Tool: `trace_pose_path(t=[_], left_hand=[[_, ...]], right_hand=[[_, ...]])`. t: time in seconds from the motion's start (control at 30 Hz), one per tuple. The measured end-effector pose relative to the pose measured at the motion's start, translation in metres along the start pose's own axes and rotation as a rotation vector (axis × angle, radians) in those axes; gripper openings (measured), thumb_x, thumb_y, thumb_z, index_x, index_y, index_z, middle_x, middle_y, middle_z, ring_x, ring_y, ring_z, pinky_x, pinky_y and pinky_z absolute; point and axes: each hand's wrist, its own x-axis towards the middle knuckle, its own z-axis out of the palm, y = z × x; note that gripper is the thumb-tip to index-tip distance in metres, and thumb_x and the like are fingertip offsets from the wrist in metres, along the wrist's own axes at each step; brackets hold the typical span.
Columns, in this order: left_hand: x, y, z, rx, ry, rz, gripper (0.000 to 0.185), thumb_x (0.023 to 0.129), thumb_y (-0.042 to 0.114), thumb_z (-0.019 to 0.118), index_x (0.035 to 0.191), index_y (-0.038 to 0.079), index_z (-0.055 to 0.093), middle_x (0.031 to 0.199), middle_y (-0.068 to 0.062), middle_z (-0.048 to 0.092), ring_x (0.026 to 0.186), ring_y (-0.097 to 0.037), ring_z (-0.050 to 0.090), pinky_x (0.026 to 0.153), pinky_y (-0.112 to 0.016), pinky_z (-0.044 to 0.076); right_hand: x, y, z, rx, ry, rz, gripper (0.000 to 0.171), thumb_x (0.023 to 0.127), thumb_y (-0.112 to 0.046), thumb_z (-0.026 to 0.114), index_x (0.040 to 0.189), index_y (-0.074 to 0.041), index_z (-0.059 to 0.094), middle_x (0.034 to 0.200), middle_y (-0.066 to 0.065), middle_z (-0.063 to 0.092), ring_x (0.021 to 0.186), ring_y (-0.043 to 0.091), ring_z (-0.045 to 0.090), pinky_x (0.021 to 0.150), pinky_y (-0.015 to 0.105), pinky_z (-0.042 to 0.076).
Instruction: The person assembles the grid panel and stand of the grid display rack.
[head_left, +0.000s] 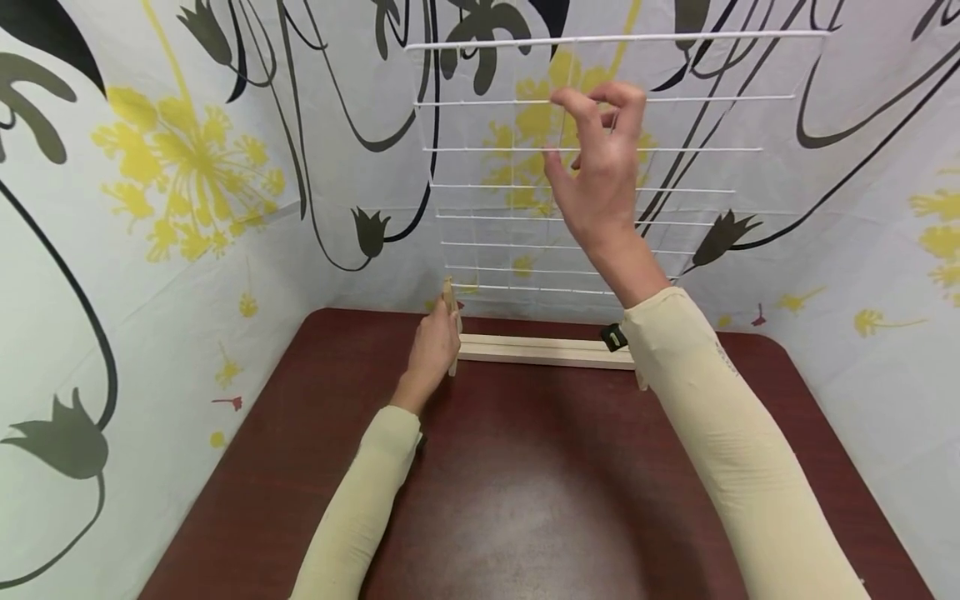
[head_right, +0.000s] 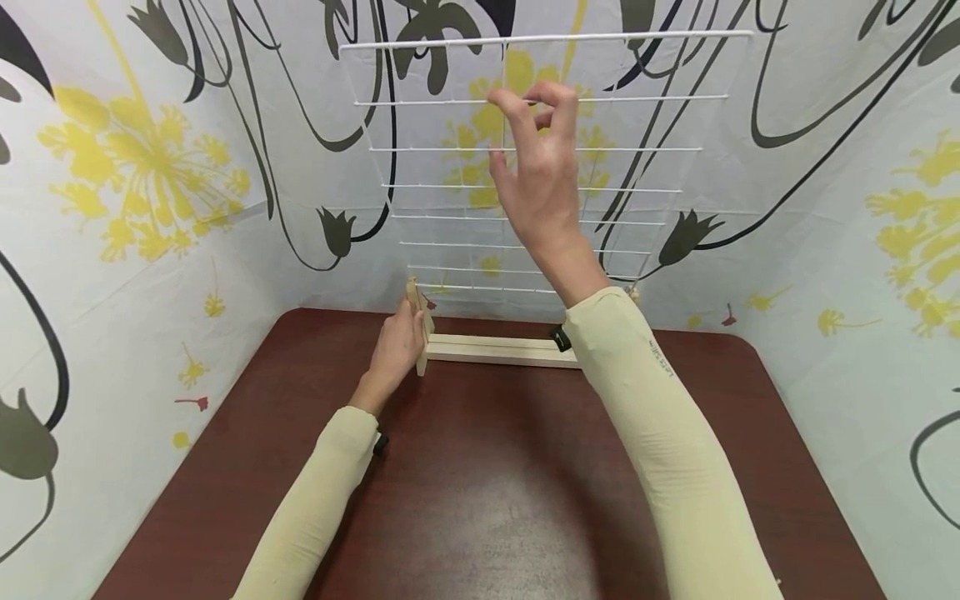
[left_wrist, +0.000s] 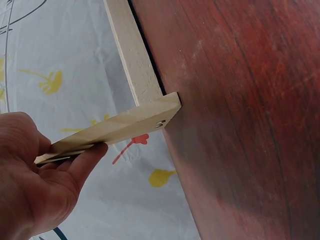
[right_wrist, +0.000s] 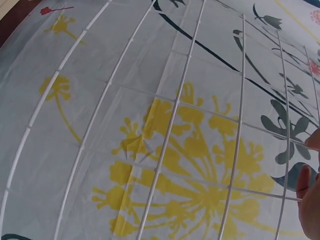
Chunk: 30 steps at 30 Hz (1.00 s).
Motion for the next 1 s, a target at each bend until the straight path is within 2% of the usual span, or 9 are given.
trace_pose_path(t=[0.13,0.27,0.47,0.63,0.77,0.9,1.0], left_hand=[[-0.001,0.0,0.001,0.001,0.006,0.004,0.026,0.116,0.025,0.04,0.124,0.003,0.05,0.095,-0.019,0.069,0.08,-0.036,0.073,0.063,-0.049,0.06],[-0.001,0.001,0.001,0.003,0.0,-0.002,0.027,0.116,0.025,0.04,0.127,0.003,0.05,0.095,-0.02,0.07,0.08,-0.037,0.073,0.063,-0.048,0.06],[-0.002,0.003,-0.001,0.014,0.004,-0.029,0.026,0.115,0.025,0.041,0.127,0.004,0.05,0.095,-0.02,0.07,0.083,-0.038,0.073,0.066,-0.05,0.061],[-0.002,0.004,-0.002,0.011,0.006,-0.019,0.024,0.115,0.023,0.043,0.126,0.003,0.05,0.093,-0.019,0.07,0.082,-0.039,0.073,0.066,-0.051,0.06],[-0.002,0.004,-0.002,0.013,-0.003,-0.016,0.024,0.115,0.025,0.042,0.125,0.005,0.05,0.091,-0.018,0.069,0.079,-0.036,0.072,0.063,-0.049,0.059],[-0.002,0.003,-0.002,0.044,-0.012,-0.021,0.025,0.116,0.028,0.04,0.123,0.006,0.05,0.089,-0.015,0.068,0.075,-0.033,0.071,0.061,-0.046,0.058],[-0.003,0.002,-0.004,0.056,-0.013,-0.016,0.026,0.116,0.029,0.04,0.121,0.006,0.051,0.088,-0.014,0.068,0.074,-0.033,0.071,0.061,-0.046,0.058]], right_hand=[[0.0,0.002,-0.001,-0.03,-0.05,0.036,0.047,0.094,-0.002,0.07,0.135,-0.024,0.062,0.13,0.019,0.045,0.088,0.025,0.051,0.07,0.025,0.044],[0.0,0.003,-0.002,-0.049,-0.082,0.047,0.047,0.095,-0.005,0.073,0.136,-0.025,0.061,0.13,0.019,0.044,0.096,0.025,0.053,0.069,0.024,0.044],[0.002,0.007,-0.004,-0.046,-0.113,0.019,0.049,0.094,-0.009,0.079,0.136,-0.023,0.059,0.129,0.022,0.046,0.096,0.031,0.057,0.068,0.032,0.052],[0.003,0.013,-0.006,-0.054,-0.132,0.008,0.051,0.093,-0.01,0.081,0.136,-0.019,0.057,0.126,0.025,0.046,0.098,0.032,0.059,0.08,0.039,0.056],[0.002,0.017,-0.007,-0.07,-0.16,0.049,0.052,0.092,-0.011,0.082,0.136,-0.02,0.056,0.125,0.021,0.046,0.1,0.03,0.062,0.089,0.04,0.057],[0.001,0.02,-0.008,-0.07,-0.194,0.083,0.053,0.092,-0.012,0.083,0.137,-0.021,0.056,0.125,0.019,0.045,0.099,0.031,0.064,0.09,0.039,0.057],[0.0,0.023,-0.009,-0.075,-0.215,0.075,0.054,0.093,-0.015,0.082,0.139,-0.021,0.055,0.125,0.019,0.044,0.098,0.032,0.064,0.089,0.039,0.057]])
